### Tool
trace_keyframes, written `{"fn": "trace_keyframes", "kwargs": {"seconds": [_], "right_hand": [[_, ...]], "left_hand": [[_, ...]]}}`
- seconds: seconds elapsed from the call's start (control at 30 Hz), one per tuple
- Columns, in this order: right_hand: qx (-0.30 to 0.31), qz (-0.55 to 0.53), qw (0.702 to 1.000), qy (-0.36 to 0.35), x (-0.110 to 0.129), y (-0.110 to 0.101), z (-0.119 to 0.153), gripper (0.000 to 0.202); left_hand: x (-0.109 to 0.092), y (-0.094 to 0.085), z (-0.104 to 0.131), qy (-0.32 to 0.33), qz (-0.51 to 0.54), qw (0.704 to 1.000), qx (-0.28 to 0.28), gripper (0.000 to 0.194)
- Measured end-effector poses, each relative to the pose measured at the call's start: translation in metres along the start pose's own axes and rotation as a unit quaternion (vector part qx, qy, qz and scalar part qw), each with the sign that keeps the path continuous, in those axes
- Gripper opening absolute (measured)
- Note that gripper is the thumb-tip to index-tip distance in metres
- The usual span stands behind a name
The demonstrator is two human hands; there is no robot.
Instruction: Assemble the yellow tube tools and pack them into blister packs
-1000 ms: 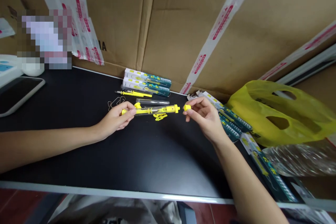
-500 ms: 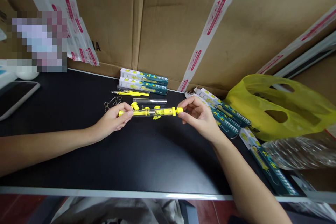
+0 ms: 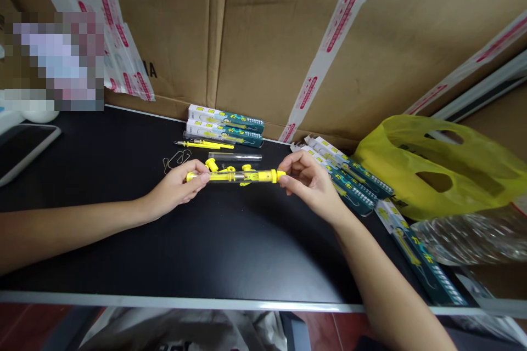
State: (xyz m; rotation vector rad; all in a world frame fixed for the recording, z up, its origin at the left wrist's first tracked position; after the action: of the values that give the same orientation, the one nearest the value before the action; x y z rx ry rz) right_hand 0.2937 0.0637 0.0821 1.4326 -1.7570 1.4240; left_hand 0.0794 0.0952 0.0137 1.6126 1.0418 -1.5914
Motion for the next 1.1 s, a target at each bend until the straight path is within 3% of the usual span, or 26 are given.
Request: {"fn": "trace_keyframes", "kwargs": {"seconds": [0.57, 1.1], "right_hand": [[0.064, -0.041, 0.996, 0.042, -0.0038, 0.0084, 0.0029, 0.025], [0.032, -0.012, 0.998, 0.050, -0.0010, 0.0007, 0.0021, 0.024]], "left_hand": [[0.0005, 0.0003, -0.0002, 0.004, -0.001, 1.000, 0.006, 0.023], [0.0016, 0.0002, -0.0005, 0.003, -0.003, 1.000, 0.006, 0.024]]}}
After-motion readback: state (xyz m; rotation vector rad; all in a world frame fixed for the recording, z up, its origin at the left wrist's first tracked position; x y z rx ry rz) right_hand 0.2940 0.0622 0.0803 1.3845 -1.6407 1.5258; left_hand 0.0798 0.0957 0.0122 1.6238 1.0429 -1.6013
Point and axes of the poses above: each hand's wrist, its own z-axis away from the middle knuckle, its own y-axis out of the palm, x = y × z, the point moved 9 cm from there along -z, towards the middle knuckle, and after that the axes turned 4 degrees about -y, right-handed, at the moved point
